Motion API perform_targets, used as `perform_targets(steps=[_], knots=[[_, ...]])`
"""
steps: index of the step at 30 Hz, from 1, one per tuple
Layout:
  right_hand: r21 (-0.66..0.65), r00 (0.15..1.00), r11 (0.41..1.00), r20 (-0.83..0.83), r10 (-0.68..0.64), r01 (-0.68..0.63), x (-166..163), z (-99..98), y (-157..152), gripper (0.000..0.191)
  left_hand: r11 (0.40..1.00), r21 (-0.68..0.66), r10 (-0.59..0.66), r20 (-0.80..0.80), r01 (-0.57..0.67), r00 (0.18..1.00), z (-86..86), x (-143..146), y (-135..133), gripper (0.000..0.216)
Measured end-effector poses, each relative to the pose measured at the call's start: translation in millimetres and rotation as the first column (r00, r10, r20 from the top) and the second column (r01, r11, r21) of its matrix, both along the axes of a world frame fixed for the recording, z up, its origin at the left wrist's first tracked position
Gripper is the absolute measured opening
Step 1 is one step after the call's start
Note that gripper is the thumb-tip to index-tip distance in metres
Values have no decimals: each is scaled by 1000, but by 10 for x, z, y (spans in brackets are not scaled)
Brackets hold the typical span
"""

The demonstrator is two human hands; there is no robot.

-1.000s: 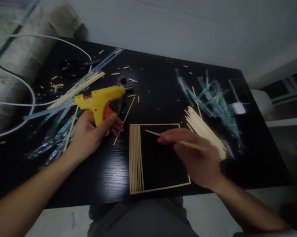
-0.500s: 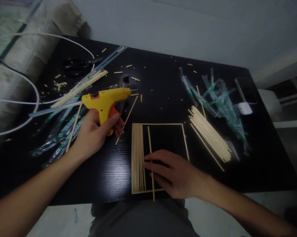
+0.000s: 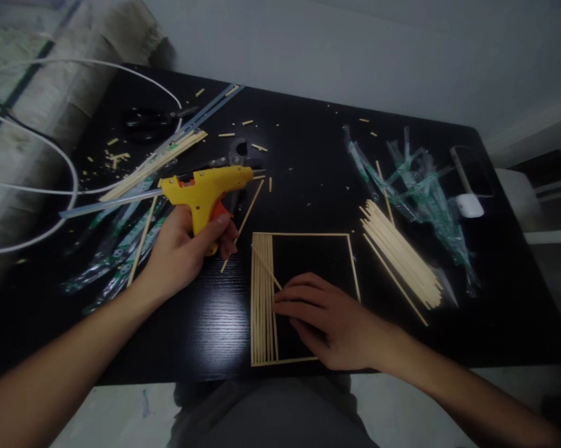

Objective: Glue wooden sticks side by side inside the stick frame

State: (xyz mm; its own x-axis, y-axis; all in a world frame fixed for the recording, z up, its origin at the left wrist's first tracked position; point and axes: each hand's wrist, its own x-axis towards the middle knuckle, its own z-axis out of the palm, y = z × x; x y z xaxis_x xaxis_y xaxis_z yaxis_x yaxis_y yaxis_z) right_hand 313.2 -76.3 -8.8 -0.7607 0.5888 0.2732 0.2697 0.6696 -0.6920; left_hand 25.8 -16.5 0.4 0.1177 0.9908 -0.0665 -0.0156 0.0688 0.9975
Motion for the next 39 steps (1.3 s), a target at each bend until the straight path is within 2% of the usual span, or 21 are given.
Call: perform_targets(steps=[8,15,19,29,35,39], knots=[[-7,997,997,17,-78,78,1,-56,3,25,1000,-5,-12,-60,11,998,-1,-11,17,45],[21,987,987,21,-161,161,12,-82,-25,20,1000,-3,5,-79,-5,997,4,-5,13,37],[22,984,984,13,-175,175,-16,-95,-38,19,1000,-3,-6,-134,5,991,7,-7,17,41],[-62,973,971,0,-230,230,-123,-71,-62,20,1000,8,-15,-131,16,991,-3,-8,16,43],[-134,915,906,98,-391,402,-132,-15,-47,25,1000,8,-19,-111,20,994,-2,-13,10,34],[-75,929,936,174,-328,345,-140,-59,-27,33,999,6,-32,-142,33,989,11,-15,2,36]])
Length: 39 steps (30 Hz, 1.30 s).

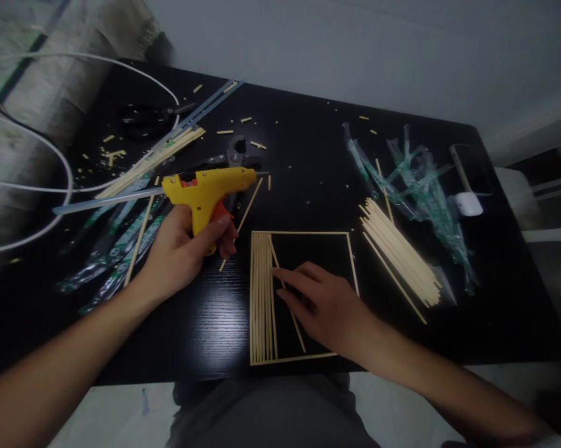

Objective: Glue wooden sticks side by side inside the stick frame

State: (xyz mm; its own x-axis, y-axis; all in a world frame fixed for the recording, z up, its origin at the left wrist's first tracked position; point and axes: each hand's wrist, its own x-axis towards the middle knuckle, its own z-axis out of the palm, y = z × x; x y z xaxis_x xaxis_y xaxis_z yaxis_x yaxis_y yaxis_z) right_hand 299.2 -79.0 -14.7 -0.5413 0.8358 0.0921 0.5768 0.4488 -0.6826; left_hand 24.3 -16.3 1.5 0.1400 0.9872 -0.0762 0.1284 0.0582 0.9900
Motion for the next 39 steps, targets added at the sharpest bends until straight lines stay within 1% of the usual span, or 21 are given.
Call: perform_targets(steps=[3,8,12,15,19,22,25,28,31,36,39], knots=[[54,997,998,68,28,-32,-3,-42,15,32,1000,-2,17,-4,-17,1000,6,4,-10,38],[64,993,998,116,-23,15,3,-51,39,26,1000,0,17,13,-17,1000,17,17,-8,37],[81,988,996,148,-47,35,1,-23,57,25,1000,-7,13,23,-13,1000,32,23,-3,37],[91,986,995,156,-57,43,-2,-8,65,28,1000,-15,9,22,-9,1000,37,23,-4,36],[58,991,997,121,-59,52,-10,-2,62,26,1000,-15,7,23,-7,1000,29,21,-5,31],[14,1000,1000,5,2,-2,-19,10,56,23,1000,-17,10,23,-9,1000,23,22,-6,30],[45,994,996,-62,86,-83,-13,40,64,21,1000,-25,14,19,-14,1000,27,24,-9,32],[100,988,985,-47,146,-141,13,76,94,20,1000,-26,13,19,-12,1000,32,25,-7,32],[124,979,972,-21,204,-200,47,88,142,21,1000,-24,7,10,-7,1000,27,25,-1,32],[201,955,934,21,297,-295,97,27,233,19,1000,-22,5,5,-5,1000,8,13,-3,34],[230,944,916,38,329,-329,111,-14,277,21,1000,-12,3,-73,-4,997,4,-1,-11,32]])
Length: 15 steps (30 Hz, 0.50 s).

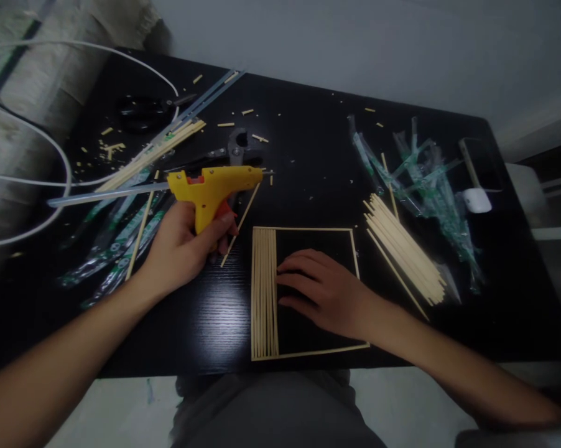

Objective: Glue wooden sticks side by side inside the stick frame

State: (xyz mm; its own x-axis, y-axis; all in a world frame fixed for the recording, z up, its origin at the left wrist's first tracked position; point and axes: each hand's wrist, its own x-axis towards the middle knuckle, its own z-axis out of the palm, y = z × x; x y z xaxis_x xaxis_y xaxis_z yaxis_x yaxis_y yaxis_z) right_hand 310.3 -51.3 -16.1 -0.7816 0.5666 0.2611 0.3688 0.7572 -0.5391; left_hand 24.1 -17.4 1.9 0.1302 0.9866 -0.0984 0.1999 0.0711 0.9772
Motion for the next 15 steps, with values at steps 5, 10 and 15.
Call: perform_targets(steps=[5,10,15], knots=[[14,999,1000,-43,-25,26,-3,-45,-4,23,997,74,44,-109,-36,993,-17,-11,0,30],[41,996,998,-73,-45,48,-36,-109,-76,25,996,76,60,-180,-47,982,-52,-31,-28,27],[36,994,998,-100,-49,53,-65,-120,-96,19,997,70,59,-290,-41,955,-61,-52,-52,28]])
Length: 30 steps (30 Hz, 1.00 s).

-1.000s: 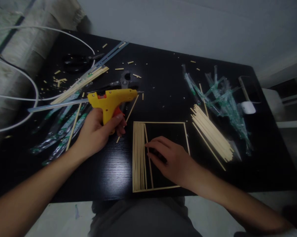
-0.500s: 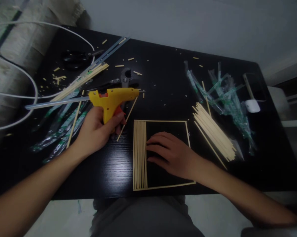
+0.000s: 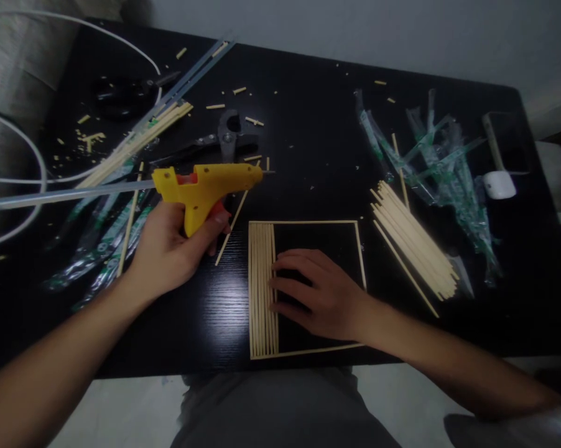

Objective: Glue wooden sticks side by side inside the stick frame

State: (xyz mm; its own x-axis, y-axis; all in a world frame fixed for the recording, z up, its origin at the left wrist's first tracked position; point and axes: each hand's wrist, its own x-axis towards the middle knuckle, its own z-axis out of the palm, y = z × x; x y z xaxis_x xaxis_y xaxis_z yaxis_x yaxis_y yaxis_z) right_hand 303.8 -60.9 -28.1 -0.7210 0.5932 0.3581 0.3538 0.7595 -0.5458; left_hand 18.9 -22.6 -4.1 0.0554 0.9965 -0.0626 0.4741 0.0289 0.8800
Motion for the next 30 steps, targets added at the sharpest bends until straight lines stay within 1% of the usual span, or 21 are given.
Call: perform_targets(steps=[6,9,12,16,19,21,26,30], knots=[[32,998,997,-1,70,-70,49,3,49,21,1000,11,-6,-6,7,1000,8,-4,23,27],[45,995,995,16,94,-94,64,6,55,14,1000,14,-16,-14,16,1000,27,-1,19,28],[50,994,993,-2,110,-109,60,-10,34,7,1000,15,-8,1,7,1000,56,20,12,27],[58,994,993,-33,101,-99,51,-55,-2,7,1000,21,-6,61,5,998,75,63,27,21],[53,990,991,-54,127,-124,45,-60,-3,8,999,54,-5,125,-2,992,56,76,46,16],[55,988,990,-66,136,-133,39,-49,4,5,997,79,-9,132,-1,991,40,72,51,15],[47,992,993,-57,115,-113,27,-45,-15,10,996,86,-19,93,11,995,35,57,39,17],[66,997,996,-49,65,-62,19,-50,-56,9,997,82,-4,115,-6,993,36,59,39,16]])
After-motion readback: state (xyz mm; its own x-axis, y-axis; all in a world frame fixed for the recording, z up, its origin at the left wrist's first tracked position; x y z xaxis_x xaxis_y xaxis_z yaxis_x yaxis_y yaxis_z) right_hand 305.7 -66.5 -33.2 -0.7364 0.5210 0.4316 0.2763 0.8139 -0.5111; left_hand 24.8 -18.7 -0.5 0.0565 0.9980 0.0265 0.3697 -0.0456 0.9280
